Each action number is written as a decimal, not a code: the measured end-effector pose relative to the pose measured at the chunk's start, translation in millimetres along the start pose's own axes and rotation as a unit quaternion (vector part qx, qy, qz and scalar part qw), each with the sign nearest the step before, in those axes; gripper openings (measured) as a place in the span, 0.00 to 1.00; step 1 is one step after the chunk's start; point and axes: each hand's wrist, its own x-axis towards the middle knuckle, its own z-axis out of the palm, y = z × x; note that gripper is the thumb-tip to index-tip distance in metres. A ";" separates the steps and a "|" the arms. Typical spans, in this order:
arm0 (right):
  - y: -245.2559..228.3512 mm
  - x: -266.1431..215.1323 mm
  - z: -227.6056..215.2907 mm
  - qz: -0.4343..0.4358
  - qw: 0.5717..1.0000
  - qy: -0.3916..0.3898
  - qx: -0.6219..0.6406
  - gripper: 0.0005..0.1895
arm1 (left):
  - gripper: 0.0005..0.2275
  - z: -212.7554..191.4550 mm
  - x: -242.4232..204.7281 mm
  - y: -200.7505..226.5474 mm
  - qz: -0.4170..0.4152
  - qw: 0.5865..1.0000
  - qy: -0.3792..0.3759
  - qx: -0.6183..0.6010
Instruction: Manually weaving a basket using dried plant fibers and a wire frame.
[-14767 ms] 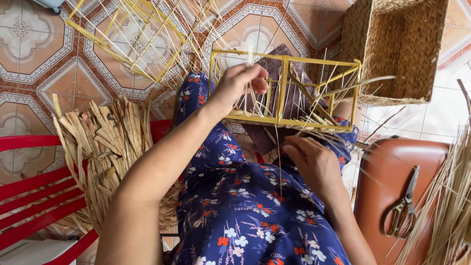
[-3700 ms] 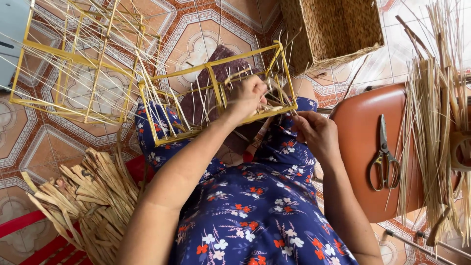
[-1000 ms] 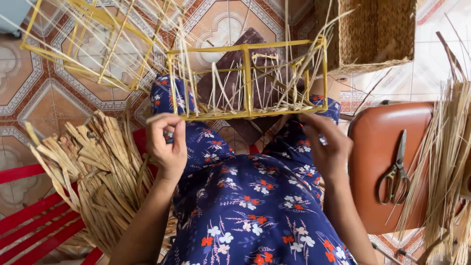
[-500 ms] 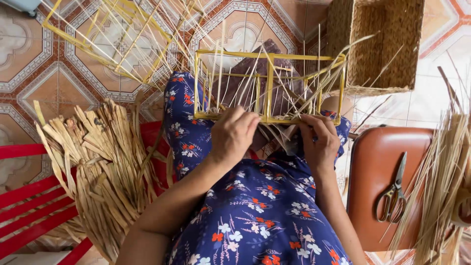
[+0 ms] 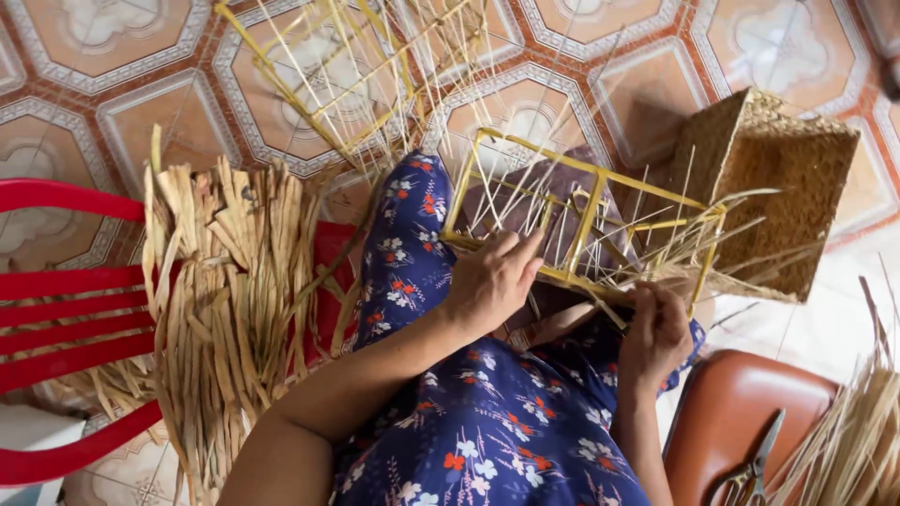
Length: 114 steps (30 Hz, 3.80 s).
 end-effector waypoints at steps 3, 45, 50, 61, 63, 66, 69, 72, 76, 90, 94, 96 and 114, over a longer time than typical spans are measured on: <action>1.6 -0.1 -1.0 -0.037 0.995 0.037 0.084 0.04 | 0.18 8.3 -3.5 -2.5 -0.020 0.999 -0.032 -0.022; 11.3 -13.5 -36.8 0.085 0.936 -0.032 0.341 0.03 | 0.10 -129.4 -146.2 -250.1 -0.590 0.766 0.128 -0.222; -14.5 -21.2 -26.0 0.101 0.946 -0.058 0.301 0.04 | 0.11 -151.0 -136.9 -246.0 -0.368 0.769 0.205 -0.481; -100.2 -14.7 3.4 0.080 0.928 -0.286 0.226 0.14 | 0.09 -126.7 -45.0 -95.9 -0.205 0.736 -0.027 -0.645; -126.3 -2.7 9.3 0.051 0.920 -0.299 0.250 0.17 | 0.09 -115.4 -37.9 -73.8 -0.186 0.739 -0.086 -0.642; -141.3 10.2 13.4 -0.013 0.914 -0.274 0.299 0.22 | 0.08 -100.9 -35.5 -48.6 -0.168 0.744 -0.188 -0.618; -121.4 14.1 16.4 0.058 0.834 -0.224 0.501 0.23 | 0.08 -89.7 -42.6 -38.9 -0.195 0.771 -0.266 -0.544; -98.1 10.9 19.2 0.116 0.853 -0.159 0.484 0.13 | 0.10 -86.1 -53.4 -39.6 -0.258 0.751 -0.324 -0.515; -111.4 16.0 13.7 0.192 0.833 -0.184 0.485 0.11 | 0.11 -90.7 -49.9 -39.9 -0.188 0.736 -0.420 -0.496; -74.7 13.2 -10.0 0.169 0.841 -0.128 0.498 0.10 | 0.11 -60.9 -3.5 13.5 -0.166 0.740 -0.385 -0.527; -71.2 19.8 -24.1 0.134 0.793 -0.066 0.591 0.10 | 0.12 -72.1 5.1 3.7 -0.153 0.737 -0.363 -0.548; -81.3 22.4 -28.3 0.111 0.785 -0.092 0.603 0.12 | 0.12 -72.2 7.0 -3.6 -0.182 0.724 -0.355 -0.562; -9.8 9.7 -25.9 0.102 0.843 -0.094 0.519 0.06 | 0.04 -176.4 -13.5 -129.3 -0.116 0.552 0.077 -0.822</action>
